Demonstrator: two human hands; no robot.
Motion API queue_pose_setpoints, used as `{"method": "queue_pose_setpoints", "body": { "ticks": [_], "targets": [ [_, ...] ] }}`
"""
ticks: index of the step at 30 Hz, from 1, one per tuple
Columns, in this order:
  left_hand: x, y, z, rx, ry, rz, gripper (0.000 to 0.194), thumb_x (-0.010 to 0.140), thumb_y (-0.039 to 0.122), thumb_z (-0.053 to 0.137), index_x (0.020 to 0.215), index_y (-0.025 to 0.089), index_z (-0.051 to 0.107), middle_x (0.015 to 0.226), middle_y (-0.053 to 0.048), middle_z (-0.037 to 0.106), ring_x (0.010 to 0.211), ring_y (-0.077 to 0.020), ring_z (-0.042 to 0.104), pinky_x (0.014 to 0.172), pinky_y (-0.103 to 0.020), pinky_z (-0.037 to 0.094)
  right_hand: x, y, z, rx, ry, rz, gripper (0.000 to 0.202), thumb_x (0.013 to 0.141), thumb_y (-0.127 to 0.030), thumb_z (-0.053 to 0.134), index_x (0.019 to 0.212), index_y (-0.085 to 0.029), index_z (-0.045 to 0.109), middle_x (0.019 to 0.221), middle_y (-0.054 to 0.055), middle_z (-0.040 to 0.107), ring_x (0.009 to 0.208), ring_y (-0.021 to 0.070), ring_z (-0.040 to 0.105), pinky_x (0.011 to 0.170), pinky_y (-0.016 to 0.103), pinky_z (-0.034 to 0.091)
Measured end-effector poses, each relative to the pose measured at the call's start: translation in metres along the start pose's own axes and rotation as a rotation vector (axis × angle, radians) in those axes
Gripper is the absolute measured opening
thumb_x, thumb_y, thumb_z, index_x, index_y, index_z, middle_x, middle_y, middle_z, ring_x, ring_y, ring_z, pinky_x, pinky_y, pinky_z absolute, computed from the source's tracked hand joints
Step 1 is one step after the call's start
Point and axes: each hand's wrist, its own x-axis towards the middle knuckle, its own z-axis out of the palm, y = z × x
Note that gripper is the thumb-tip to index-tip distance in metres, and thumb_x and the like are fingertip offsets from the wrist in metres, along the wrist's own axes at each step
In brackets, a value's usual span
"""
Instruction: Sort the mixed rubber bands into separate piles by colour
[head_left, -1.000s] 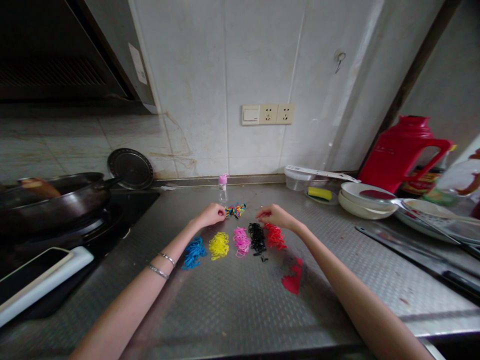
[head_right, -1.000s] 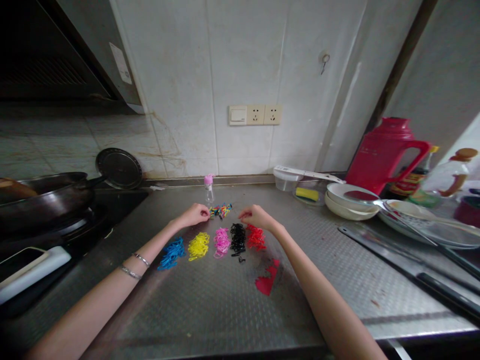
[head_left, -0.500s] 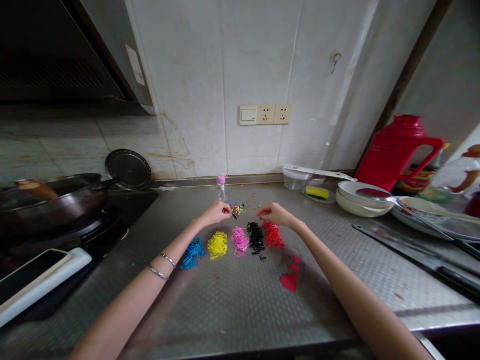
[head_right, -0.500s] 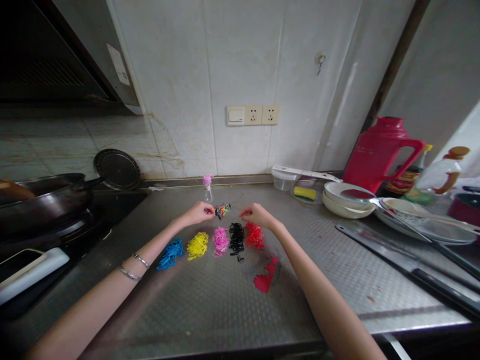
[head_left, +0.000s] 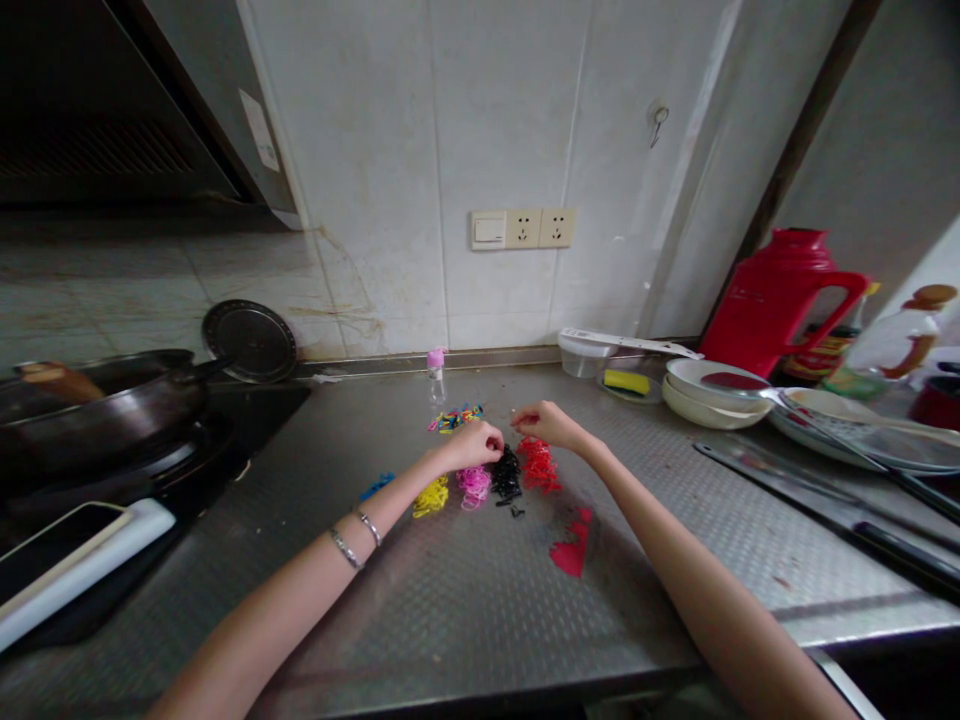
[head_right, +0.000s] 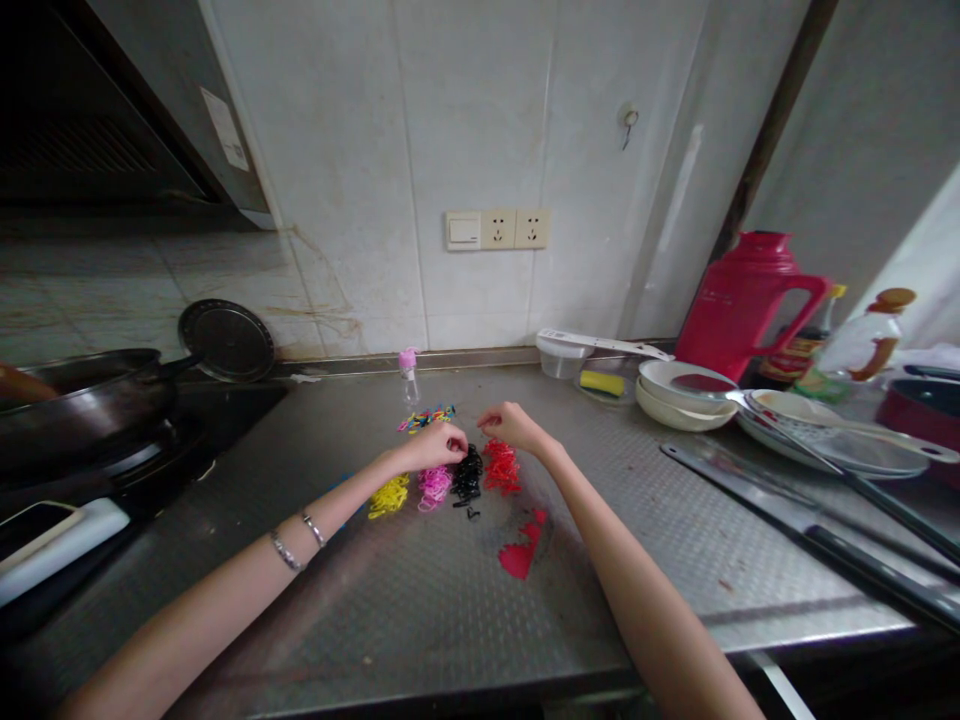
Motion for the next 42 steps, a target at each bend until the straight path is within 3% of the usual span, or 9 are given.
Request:
{"method": "queue_pose_setpoints", "body": {
  "ticks": [6,13,16,19,28,35,42],
  "targets": [
    [-0.008,-0.012,-0.014,-0.136,0.04,-0.083,0.02,0.066,0.019,0.055,0.08,0.011,0.067,0.064,-0.002,0.062,0.056,-0.0091,0.05,0.053,-0.019,0.035,0.001,0.004,0.002,-0.009,-0.006,-0.017,0.024,0.065,-0.014,0.049,0.079,-0.015,0.069,0.071,0.002,0.068,0.065,0.0129,0.059,0.061,0.019,0.042],
    [-0.032,-0.064,-0.046,-0.219,0.201,-0.304,0.016,0.067,0.02,0.057,0.076,0.01,0.066,0.07,-0.005,0.065,0.063,-0.011,0.054,0.059,-0.021,0.04,0.002,0.007,0.008,-0.018,-0.005,-0.023,0.022,0.065,-0.014,0.05,0.077,-0.015,0.068,0.073,0.002,0.068,0.067,0.0132,0.059,0.064,0.02,0.043],
    [-0.04,-0.086,-0.05,-0.259,0.258,-0.396,0.016,0.066,0.021,0.058,0.074,0.009,0.065,0.07,-0.006,0.065,0.064,-0.0122,0.056,0.059,-0.022,0.042,0.002,0.007,0.013,-0.021,-0.009,-0.027,0.023,0.065,-0.013,0.049,0.078,-0.015,0.068,0.074,0.003,0.068,0.069,0.0135,0.059,0.067,0.021,0.044],
    [-0.043,-0.096,-0.05,-0.285,0.263,-0.392,0.018,0.065,0.024,0.06,0.074,0.009,0.065,0.07,-0.006,0.065,0.064,-0.0126,0.056,0.059,-0.022,0.042,0.003,0.005,0.018,-0.026,-0.022,-0.044,0.024,0.065,-0.013,0.049,0.079,-0.016,0.068,0.076,0.003,0.068,0.069,0.0135,0.059,0.068,0.021,0.043],
    [-0.042,-0.084,-0.039,-0.149,0.139,-0.341,0.021,0.066,0.024,0.057,0.08,0.01,0.066,0.066,-0.003,0.063,0.057,-0.0108,0.053,0.053,-0.02,0.038,0.028,-0.02,0.028,-0.084,-0.088,-0.112,0.025,0.064,-0.013,0.048,0.078,-0.016,0.069,0.072,0.002,0.066,0.065,0.0119,0.057,0.062,0.018,0.041],
    [-0.043,-0.078,-0.036,-0.025,0.164,-0.324,0.021,0.067,0.021,0.053,0.08,0.011,0.066,0.061,-0.002,0.061,0.054,-0.0112,0.051,0.051,-0.02,0.035,0.05,-0.039,0.037,-0.193,-0.149,-0.124,0.024,0.066,-0.016,0.049,0.078,-0.02,0.07,0.067,0.001,0.065,0.059,0.011,0.054,0.054,0.017,0.036],
    [-0.043,-0.071,-0.039,0.122,0.196,-0.352,0.019,0.068,0.019,0.052,0.078,0.015,0.067,0.07,-0.004,0.065,0.061,-0.0127,0.054,0.057,-0.021,0.037,0.048,-0.041,0.056,-0.291,-0.125,-0.062,0.016,0.068,-0.029,0.056,0.077,-0.025,0.067,0.077,0.001,0.065,0.069,0.0146,0.057,0.053,0.019,0.034]
  ]
}}
